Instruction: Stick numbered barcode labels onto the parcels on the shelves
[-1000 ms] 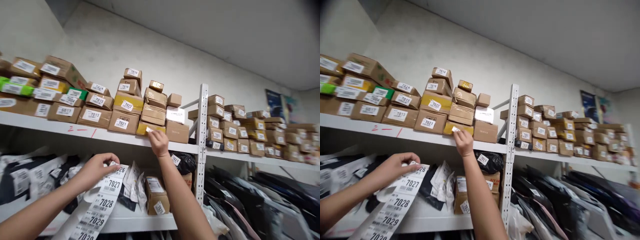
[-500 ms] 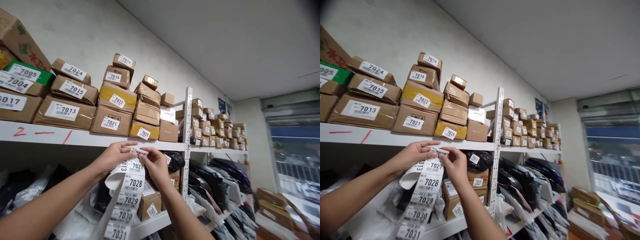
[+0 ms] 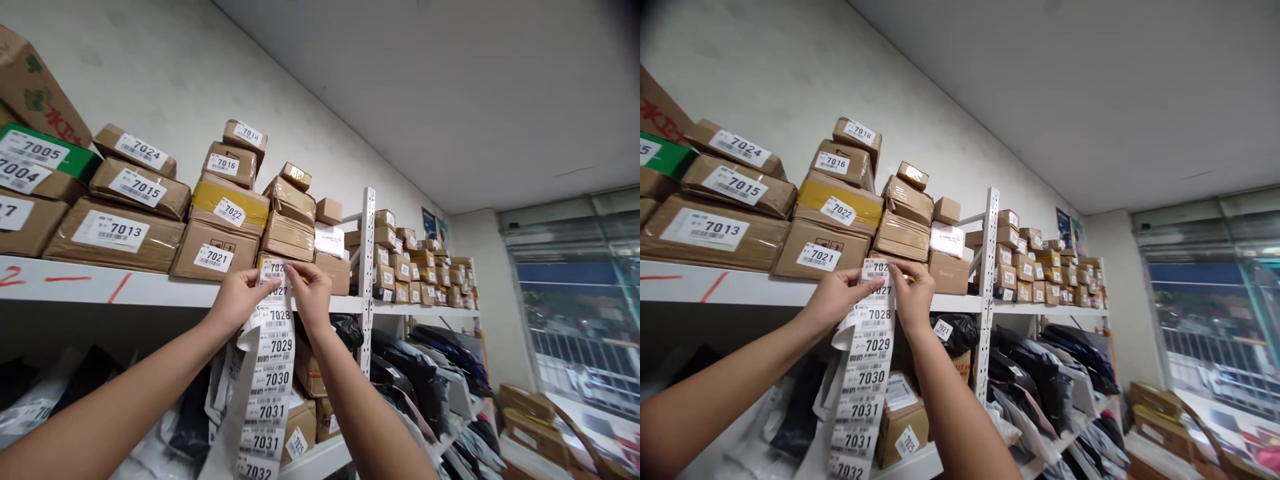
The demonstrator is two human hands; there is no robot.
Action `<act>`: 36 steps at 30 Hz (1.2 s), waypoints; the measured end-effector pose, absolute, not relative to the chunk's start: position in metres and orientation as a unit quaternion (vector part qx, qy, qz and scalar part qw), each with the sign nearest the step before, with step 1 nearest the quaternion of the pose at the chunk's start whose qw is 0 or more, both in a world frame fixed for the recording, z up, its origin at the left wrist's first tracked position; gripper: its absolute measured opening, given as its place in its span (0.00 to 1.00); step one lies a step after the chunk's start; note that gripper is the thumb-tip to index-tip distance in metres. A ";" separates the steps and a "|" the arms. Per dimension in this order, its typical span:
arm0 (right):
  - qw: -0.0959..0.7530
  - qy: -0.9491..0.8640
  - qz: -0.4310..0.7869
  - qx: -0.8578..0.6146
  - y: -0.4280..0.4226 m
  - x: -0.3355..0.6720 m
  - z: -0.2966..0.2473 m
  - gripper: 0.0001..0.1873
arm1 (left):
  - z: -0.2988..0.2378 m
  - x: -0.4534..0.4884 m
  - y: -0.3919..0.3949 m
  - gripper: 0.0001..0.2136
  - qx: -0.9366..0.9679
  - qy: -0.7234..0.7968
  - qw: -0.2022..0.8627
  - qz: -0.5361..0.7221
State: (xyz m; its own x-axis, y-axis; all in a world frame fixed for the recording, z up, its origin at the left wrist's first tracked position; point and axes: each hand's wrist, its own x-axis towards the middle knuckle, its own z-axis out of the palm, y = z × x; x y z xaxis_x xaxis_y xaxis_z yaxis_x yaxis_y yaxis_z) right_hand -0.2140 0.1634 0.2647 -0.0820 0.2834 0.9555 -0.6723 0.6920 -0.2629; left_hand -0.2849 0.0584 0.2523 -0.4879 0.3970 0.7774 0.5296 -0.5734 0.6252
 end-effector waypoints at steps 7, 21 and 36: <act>0.699 -0.633 0.318 0.097 0.182 -0.228 0.330 0.06 | 0.268 -0.290 0.063 0.19 -0.483 -0.535 0.124 -0.682; 0.436 -0.766 0.438 0.175 0.170 -0.199 0.276 0.19 | 0.262 -0.302 0.046 0.19 -0.619 -0.502 0.177 -0.578; 0.591 -0.660 0.427 0.182 0.161 -0.201 0.283 0.04 | 0.270 -0.292 0.061 0.18 -0.552 -0.472 0.155 -0.670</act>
